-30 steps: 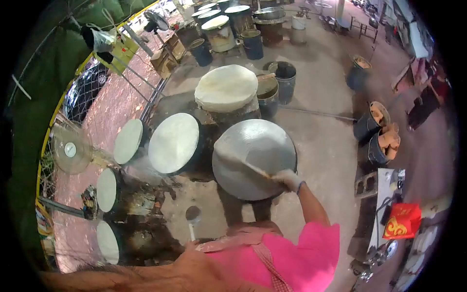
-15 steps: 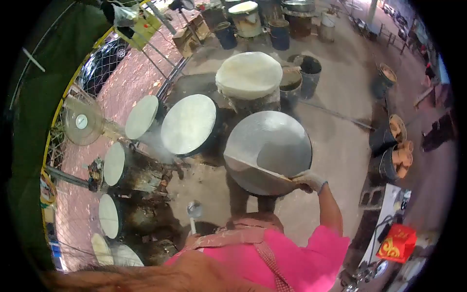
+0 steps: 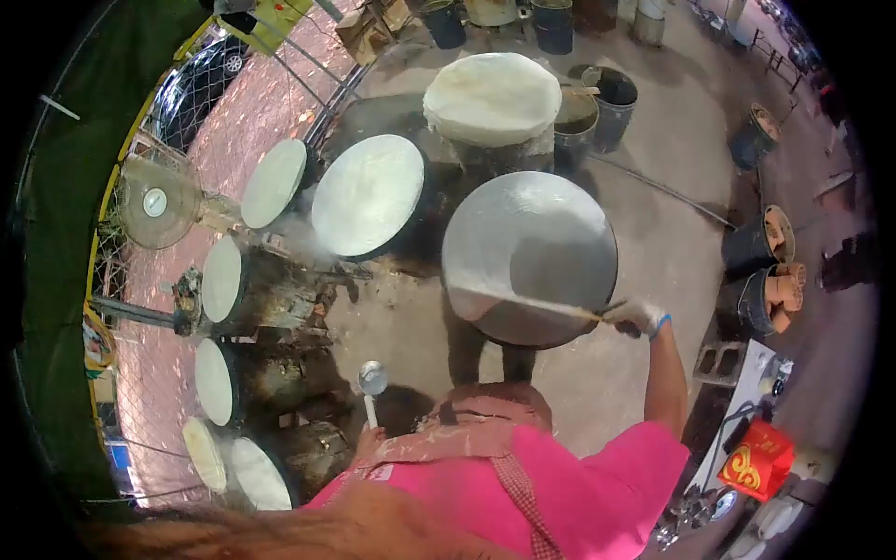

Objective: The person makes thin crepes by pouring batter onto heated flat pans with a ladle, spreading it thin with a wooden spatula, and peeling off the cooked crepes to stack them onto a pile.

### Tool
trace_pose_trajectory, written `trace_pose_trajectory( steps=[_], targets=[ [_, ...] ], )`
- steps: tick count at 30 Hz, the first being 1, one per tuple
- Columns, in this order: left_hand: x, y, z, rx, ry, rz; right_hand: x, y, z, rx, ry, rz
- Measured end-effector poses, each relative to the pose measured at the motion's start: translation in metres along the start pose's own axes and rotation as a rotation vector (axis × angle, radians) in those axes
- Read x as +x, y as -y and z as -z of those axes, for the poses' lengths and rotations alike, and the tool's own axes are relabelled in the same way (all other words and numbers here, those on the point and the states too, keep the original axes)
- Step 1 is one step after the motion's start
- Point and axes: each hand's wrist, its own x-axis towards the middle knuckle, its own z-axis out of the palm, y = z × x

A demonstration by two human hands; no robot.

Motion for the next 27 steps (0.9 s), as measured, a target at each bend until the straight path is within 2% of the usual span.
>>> trace_pose_trajectory(
  steps=[1,3,5,6,7,8,10,11,12,13,14,15,16,18,19,20,21,22,23,25,27],
  targets=[
    [0.001,0.004,0.003,-0.051,0.003,0.003,0.004,-0.005,0.004,-0.038,-0.045,0.011],
    [0.009,0.016,0.018,-0.127,0.026,0.007,0.003,0.070,-0.032,0.126,-0.264,0.277],
    [0.017,0.032,0.038,0.242,0.069,-0.245,0.023,0.113,-0.048,0.042,-0.351,0.338],
    [0.017,0.028,0.046,0.298,0.069,-0.261,0.025,0.109,-0.045,-0.051,-0.282,0.349],
    [0.018,0.025,0.055,0.354,0.070,-0.277,0.024,0.102,-0.047,-0.136,-0.208,0.355],
    [0.007,0.013,0.055,0.276,0.046,-0.180,0.020,0.093,-0.055,-0.226,-0.133,0.360],
    [0.011,0.005,0.058,0.094,0.026,-0.068,-0.012,0.042,-0.048,-0.289,-0.159,0.169],
    [0.020,0.007,0.068,0.004,0.026,-0.046,-0.050,0.017,-0.058,-0.191,-0.314,-0.152],
    [0.027,0.010,0.076,-0.091,0.021,-0.017,-0.102,0.001,-0.072,-0.093,-0.308,-0.088],
    [0.021,-0.008,0.075,-0.265,0.034,0.105,-0.139,-0.034,-0.079,0.138,-0.273,-0.063],
    [0.033,-0.008,0.089,-0.230,0.081,0.133,-0.173,-0.065,-0.095,0.091,-0.358,-0.066],
    [0.040,-0.013,0.099,-0.194,0.128,0.159,-0.185,-0.105,-0.118,0.376,-0.350,0.095],
    [0.045,-0.020,0.105,-0.090,0.140,0.140,-0.205,-0.147,-0.147,0.232,-0.544,0.105],
    [0.070,-0.012,0.142,-0.272,0.340,0.164,-0.202,-0.124,-0.254,0.508,-0.793,-0.037],
    [0.048,-0.033,0.136,-0.222,0.315,0.111,-0.171,-0.125,-0.297,0.376,-0.946,-0.042],
    [0.079,-0.027,0.153,-0.182,0.339,0.172,-0.128,-0.115,-0.347,0.413,-1.086,0.170],
    [0.087,-0.037,0.155,-0.152,0.291,0.323,-0.055,-0.162,-0.363,0.395,-1.088,0.070],
    [0.051,-0.060,0.140,-0.222,0.215,0.236,-0.015,-0.126,-0.405,0.438,-1.180,0.167],
    [0.063,-0.056,0.149,-0.101,0.234,0.183,0.039,-0.129,-0.429,0.200,-1.340,0.622],
    [0.067,-0.059,0.166,-0.240,0.408,0.257,0.051,-0.056,-0.446,-0.392,-1.212,0.173],
    [0.064,-0.061,0.175,-0.097,0.351,0.231,0.021,-0.046,-0.450,-0.392,-1.247,0.158]
  ],
)
